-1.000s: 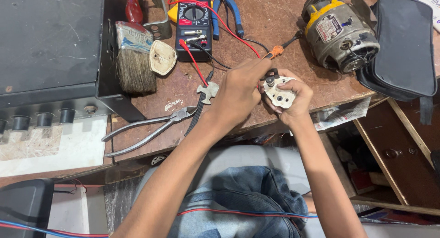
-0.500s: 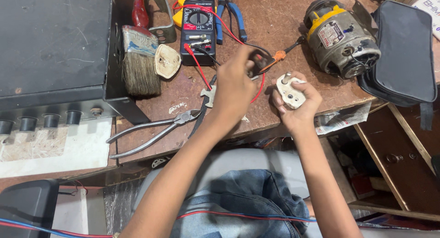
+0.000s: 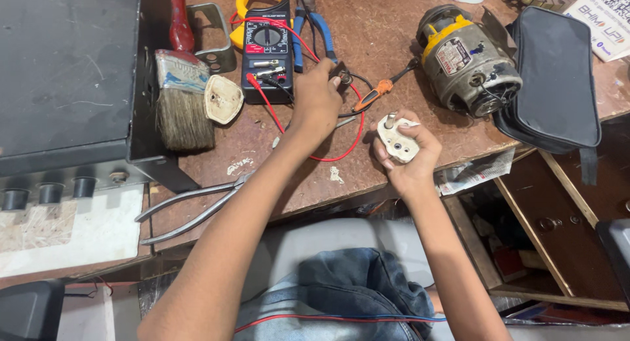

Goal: The person cleans two white plastic electrical components using a brush, then uses pliers to adjust a small metal piece on one component. The person handles the components one at a time and places them on the workbench.

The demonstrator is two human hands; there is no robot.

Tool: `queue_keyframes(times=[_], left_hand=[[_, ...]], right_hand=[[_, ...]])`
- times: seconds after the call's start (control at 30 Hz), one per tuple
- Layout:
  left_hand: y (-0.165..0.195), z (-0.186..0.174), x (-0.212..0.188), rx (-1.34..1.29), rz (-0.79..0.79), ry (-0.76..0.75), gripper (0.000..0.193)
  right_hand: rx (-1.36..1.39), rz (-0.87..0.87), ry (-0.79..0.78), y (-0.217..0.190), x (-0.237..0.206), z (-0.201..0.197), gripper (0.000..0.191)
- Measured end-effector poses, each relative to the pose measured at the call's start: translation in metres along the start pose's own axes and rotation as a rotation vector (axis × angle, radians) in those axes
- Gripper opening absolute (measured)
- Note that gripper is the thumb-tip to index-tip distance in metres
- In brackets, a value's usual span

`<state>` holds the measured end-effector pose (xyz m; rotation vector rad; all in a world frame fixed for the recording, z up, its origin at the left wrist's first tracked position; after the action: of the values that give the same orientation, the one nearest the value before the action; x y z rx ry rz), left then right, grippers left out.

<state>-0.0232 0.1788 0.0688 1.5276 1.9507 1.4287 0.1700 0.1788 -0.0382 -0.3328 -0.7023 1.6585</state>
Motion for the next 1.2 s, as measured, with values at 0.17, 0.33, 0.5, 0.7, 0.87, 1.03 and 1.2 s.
queue_keyframes(times=[0.17, 0.33, 0.5, 0.7, 0.87, 1.03, 1.2], left_hand=[[0.023, -0.013, -0.018, 0.017, 0.222, -0.005, 0.013], [0.036, -0.018, -0.080, 0.091, 0.415, -0.139, 0.023], [0.042, -0.006, -0.110, 0.303, 0.587, -0.183, 0.026], [0.039, -0.007, -0.105, 0.371, 0.585, -0.228, 0.032], [0.040, 0.000, -0.106, 0.436, 0.611, -0.334, 0.044], [0.042, 0.013, -0.103, 0.511, 0.615, -0.424, 0.039], [0.050, 0.013, -0.101, 0.516, 0.705, -0.427, 0.037]], right_hand=[[0.031, -0.049, -0.009, -0.005, -0.006, 0.004, 0.023], [0.213, -0.146, 0.097, -0.031, -0.018, -0.018, 0.026], [0.244, -0.140, 0.073, -0.031, -0.021, -0.026, 0.025], [0.446, -0.111, 0.055, -0.030, -0.028, -0.023, 0.029], [0.439, -0.106, 0.019, -0.029, -0.029, -0.016, 0.028], [0.346, -0.109, 0.076, -0.028, -0.032, -0.015, 0.029], [0.353, -0.107, 0.070, -0.027, -0.041, -0.011, 0.029]])
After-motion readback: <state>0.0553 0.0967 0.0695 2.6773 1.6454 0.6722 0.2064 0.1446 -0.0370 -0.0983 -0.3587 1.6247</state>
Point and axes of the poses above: each hand's wrist, its own x-axis towards the middle knuckle, its own z-axis out of the palm, y = z × x, the point moved 9 cm from there along x, towards the middle knuckle, and after that the axes turned 12 degrees about -z, right-handed, at the moved point
